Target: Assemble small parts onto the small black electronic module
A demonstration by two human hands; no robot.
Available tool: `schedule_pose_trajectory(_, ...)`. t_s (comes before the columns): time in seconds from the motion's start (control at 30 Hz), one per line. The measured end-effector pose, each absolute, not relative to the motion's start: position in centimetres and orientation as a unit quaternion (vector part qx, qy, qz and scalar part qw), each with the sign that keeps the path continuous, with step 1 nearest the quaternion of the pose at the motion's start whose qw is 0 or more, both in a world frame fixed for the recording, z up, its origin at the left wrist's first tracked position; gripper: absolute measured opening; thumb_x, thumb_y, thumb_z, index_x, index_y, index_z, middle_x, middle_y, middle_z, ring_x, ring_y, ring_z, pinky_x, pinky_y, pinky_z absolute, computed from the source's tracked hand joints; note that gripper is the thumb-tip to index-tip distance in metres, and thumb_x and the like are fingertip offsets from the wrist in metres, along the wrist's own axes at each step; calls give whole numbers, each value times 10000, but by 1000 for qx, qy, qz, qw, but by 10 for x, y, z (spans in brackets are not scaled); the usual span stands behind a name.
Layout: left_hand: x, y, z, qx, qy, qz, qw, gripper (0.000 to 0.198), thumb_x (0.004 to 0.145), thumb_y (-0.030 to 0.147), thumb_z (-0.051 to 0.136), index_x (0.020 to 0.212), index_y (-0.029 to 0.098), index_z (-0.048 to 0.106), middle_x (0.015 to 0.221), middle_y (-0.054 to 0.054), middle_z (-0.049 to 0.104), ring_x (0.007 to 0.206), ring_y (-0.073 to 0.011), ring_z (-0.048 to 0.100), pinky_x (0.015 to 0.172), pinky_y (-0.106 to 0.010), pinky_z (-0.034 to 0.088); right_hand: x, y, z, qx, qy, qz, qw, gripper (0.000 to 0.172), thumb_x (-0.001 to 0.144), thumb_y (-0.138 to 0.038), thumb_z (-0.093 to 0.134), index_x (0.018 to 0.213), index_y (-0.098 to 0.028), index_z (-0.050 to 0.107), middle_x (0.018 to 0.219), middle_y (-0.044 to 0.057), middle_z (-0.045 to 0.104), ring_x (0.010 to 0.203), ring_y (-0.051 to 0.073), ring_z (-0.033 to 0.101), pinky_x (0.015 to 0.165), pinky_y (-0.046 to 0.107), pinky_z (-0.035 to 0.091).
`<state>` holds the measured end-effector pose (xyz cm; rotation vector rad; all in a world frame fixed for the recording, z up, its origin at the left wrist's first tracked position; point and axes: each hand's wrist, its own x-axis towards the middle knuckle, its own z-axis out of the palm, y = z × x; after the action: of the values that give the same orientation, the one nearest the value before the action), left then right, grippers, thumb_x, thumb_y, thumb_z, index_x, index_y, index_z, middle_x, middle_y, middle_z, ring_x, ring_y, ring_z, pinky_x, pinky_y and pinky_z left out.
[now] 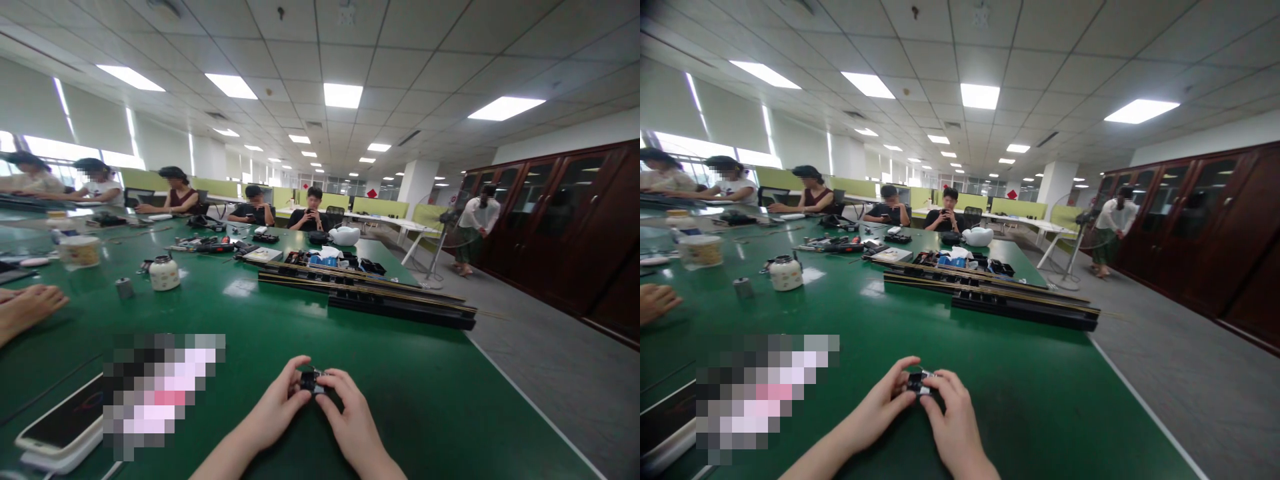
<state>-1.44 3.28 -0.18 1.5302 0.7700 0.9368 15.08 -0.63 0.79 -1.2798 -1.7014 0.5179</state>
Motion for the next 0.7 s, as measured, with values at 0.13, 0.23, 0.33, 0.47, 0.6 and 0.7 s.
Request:
schedule_pose_trajectory(0.13,-14,33,-2,647,329,398,560,425,762,187,515,1165,235,390,821,13,566,800,-156,558,761,-308,404,151,-5,5,-528,-688,211,451,174,759,-284,582,915,-268,656,1070,55,603,1012,212,562,893,348,449)
schedule_pose_trajectory(0.23,-14,32,0,649,328,396,560,416,760,176,512,1155,230,394,794,19,550,764,-147,544,742,-302,403,152,-4,4,-534,-686,208,448,170,767,-289,570,911,-269,658,1075,55,602,1015,214,561,897,349,446)
schedule_pose_trajectory(0.33,-14,32,1,647,322,396,566,413,765,191,511,1156,224,386,783,18,532,746,-145,531,737,-305,401,152,-5,5,-538,-688,208,440,176,775,-300,560,918,-269,660,1079,55,600,1019,215,560,898,344,443)
schedule_pose_trajectory(0.47,-14,32,1,644,313,397,574,396,770,230,510,1145,224,382,755,26,501,714,-146,515,711,-309,406,151,-6,8,-554,-689,210,416,188,785,-303,547,939,-284,654,1103,49,587,1049,218,544,918,352,427)
schedule_pose_trajectory(0.6,-14,31,3,638,306,396,584,396,761,242,518,1133,230,381,767,24,498,716,-147,512,709,-310,404,152,-7,9,-558,-691,206,412,194,792,-308,536,947,-286,649,1124,51,575,1068,223,530,935,362,414)
schedule_pose_trajectory(0.7,-13,31,4,638,303,396,587,390,759,241,518,1124,226,378,766,22,500,704,-144,508,705,-310,397,152,-7,7,-560,-689,197,416,207,786,-298,541,968,-292,641,1135,47,573,1078,224,525,943,372,410)
